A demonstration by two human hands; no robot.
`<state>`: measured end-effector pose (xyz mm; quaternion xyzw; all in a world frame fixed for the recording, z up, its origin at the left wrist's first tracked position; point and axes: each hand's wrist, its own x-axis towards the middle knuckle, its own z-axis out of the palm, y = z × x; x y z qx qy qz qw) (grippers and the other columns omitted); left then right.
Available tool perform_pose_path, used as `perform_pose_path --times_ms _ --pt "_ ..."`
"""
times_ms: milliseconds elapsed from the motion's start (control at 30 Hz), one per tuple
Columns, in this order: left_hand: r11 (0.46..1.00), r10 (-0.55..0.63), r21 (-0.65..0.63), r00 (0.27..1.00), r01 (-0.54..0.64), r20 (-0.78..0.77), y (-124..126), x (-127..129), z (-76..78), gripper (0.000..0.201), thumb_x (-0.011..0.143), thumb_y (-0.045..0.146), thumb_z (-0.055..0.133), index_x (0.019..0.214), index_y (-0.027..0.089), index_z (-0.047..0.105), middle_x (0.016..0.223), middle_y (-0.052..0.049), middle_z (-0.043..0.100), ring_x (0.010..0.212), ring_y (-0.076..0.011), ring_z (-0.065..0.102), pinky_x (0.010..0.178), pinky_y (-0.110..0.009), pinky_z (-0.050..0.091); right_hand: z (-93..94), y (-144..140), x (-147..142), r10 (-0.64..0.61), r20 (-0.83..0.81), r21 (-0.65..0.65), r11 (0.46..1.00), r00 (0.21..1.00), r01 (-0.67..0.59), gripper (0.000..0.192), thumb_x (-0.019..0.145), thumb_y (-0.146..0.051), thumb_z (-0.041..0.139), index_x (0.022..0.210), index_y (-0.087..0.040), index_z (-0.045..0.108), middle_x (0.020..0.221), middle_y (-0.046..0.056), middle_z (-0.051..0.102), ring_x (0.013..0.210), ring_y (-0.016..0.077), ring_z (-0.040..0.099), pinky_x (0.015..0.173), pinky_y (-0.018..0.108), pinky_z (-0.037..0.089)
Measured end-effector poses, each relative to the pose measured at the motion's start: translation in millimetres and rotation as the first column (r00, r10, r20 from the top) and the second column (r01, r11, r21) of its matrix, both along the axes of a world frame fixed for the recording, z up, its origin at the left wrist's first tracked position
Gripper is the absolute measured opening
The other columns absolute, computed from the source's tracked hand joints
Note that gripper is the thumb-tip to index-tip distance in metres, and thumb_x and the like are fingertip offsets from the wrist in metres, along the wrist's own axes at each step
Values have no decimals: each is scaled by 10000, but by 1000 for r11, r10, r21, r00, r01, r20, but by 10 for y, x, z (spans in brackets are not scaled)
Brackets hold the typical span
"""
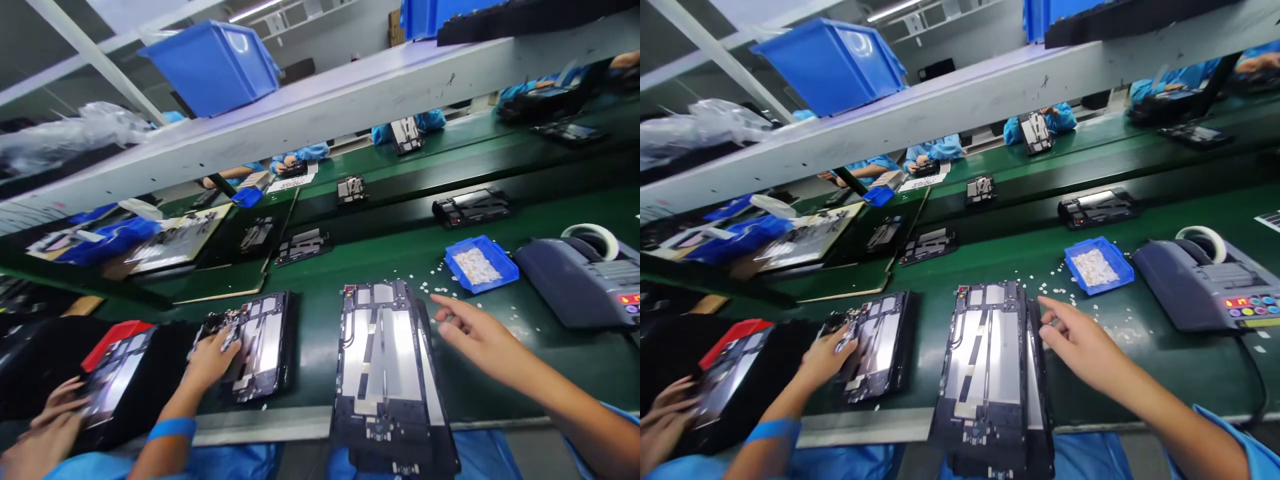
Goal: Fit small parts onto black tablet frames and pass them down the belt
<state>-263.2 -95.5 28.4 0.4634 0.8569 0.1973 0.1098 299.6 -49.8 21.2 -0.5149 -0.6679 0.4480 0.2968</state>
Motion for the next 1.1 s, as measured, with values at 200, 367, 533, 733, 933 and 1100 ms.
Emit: perform_pose_path --times_ms 200,367,533,733,933,1100 --pt "811 -561 106 816 575 -139 408 1311 303 423 970 348 457 1313 258 688 1206 -116 687 1162 -300 628 1060 -445 481 133 266 -348 55 161 176 981 985 -84 455 963 -317 555 1398 -199 623 1077 68 703 826 186 654 794 354 548" --pt "510 -838 11 500 860 -220 990 2109 229 529 955 82 432 1361 317 678 1285 -91 666 1136 -241 647 993 -386 516 253 449 -616 75 238 250 959 968 -135 417 957 -255 559 1355 -167 649 1037 67 716 861 193 656 817 345 524" --pt "368 -837 107 379 923 -395 1141 2012 42 294 968 102 523 1119 232 738 1141 -80 720 1022 -225 670 894 -351 551 308 436 -671 56 255 262 957 965 -125 382 959 -239 570 1316 -167 685 985 60 739 937 210 676 867 336 516" --pt "323 -698 396 499 859 -513 965 2033 -3 190 960 103 545 906 213 690 871 -40 644 827 -183 616 727 -283 523 377 758 -1250 159 146 200 962 976 -186 322 929 -172 583 1199 -215 752 1076 35 788 985 187 714 882 288 507" --pt "405 -736 585 630 703 -247 820 2153 -94 179 893 56 582 851 220 642 851 -10 670 826 -160 638 752 -266 515 317 921 -1603 258 87 70 962 962 -264 114 869 -142 634 850 -175 742 782 -8 747 716 127 660 645 222 428" --pt "536 -753 658 652 528 90 735 2224 -140 173 838 88 609 903 226 691 934 -21 720 895 -170 680 823 -290 539 293 805 -1551 182 107 172 965 977 -199 94 852 -130 633 825 -180 708 781 -20 727 709 114 629 642 214 391"
